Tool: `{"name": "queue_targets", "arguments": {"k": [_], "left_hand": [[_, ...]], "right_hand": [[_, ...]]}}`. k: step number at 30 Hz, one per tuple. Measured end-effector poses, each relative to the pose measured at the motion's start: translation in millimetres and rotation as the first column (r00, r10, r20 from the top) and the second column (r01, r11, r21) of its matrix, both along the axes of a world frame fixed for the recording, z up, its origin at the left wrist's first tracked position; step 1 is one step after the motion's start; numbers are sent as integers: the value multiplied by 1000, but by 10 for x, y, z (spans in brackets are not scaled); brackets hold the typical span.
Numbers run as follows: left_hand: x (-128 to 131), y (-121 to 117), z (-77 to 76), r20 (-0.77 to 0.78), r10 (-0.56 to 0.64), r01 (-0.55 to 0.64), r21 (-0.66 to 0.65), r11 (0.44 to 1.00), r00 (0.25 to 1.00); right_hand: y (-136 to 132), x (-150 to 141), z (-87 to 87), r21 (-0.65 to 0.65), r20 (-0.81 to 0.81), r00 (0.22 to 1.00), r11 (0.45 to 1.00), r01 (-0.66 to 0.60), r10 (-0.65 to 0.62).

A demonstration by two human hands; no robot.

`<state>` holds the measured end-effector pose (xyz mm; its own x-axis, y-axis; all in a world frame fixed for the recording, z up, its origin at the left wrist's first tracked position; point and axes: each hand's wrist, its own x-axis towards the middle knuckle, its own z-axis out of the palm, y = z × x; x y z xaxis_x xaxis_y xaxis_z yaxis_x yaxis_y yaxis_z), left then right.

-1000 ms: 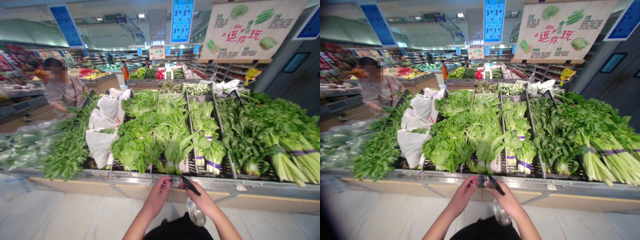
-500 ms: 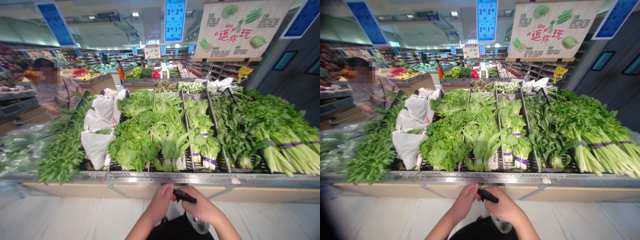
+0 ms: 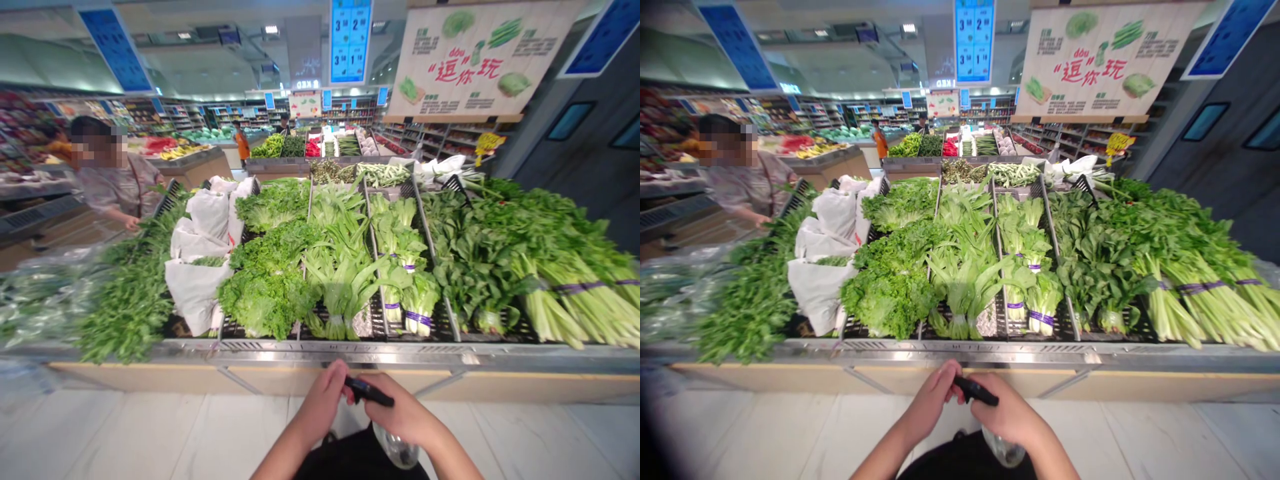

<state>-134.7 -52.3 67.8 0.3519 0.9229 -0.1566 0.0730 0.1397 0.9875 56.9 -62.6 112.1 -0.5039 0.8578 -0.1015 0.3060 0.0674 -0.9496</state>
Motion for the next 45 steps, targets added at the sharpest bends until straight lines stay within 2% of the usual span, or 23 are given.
{"name": "queue_targets", "arguments": {"k": [3,8,11,13,16,19,23,26,30,36,45], "left_hand": [[0,-4,-19,-5,-20,20,11,1000,1000],[36,-9,-57,-47,-23,19,-88,996,999],[46,-23,-22,-6,-21,20,-51,998,1000],[50,-28,-4,-32,-33,33,-14,999,999],[55,-22,-37,-93,-40,35,-53,998,995],[36,-4,-114,-78,42,-51,-122,991,996],[-47,43,-157,-133,236,-250,-100,963,963],[-116,90,-149,-147,307,-319,-62,946,940],[-187,132,-196,-119,382,-389,-52,920,917],[-253,136,-275,-110,377,-386,-72,920,920],[-237,66,-139,-161,325,-334,-30,942,932]], "right_hand": [[-26,15,-9,-16,28,1000,1000,6,-6],[-70,19,-42,-4,64,998,1000,25,-25],[-82,33,-58,-8,58,998,1000,22,-22],[-89,44,-79,-16,93,995,1000,25,-23],[-83,57,-170,-5,111,993,999,47,-46],[-11,86,-360,3,63,968,970,242,-241],[166,210,-682,-34,78,838,838,544,-540],[258,332,-857,7,177,748,761,649,-640],[292,415,-940,52,186,722,741,670,-666],[298,405,-922,68,215,723,748,660,-657],[273,401,-907,113,209,714,742,661,-668]]}}
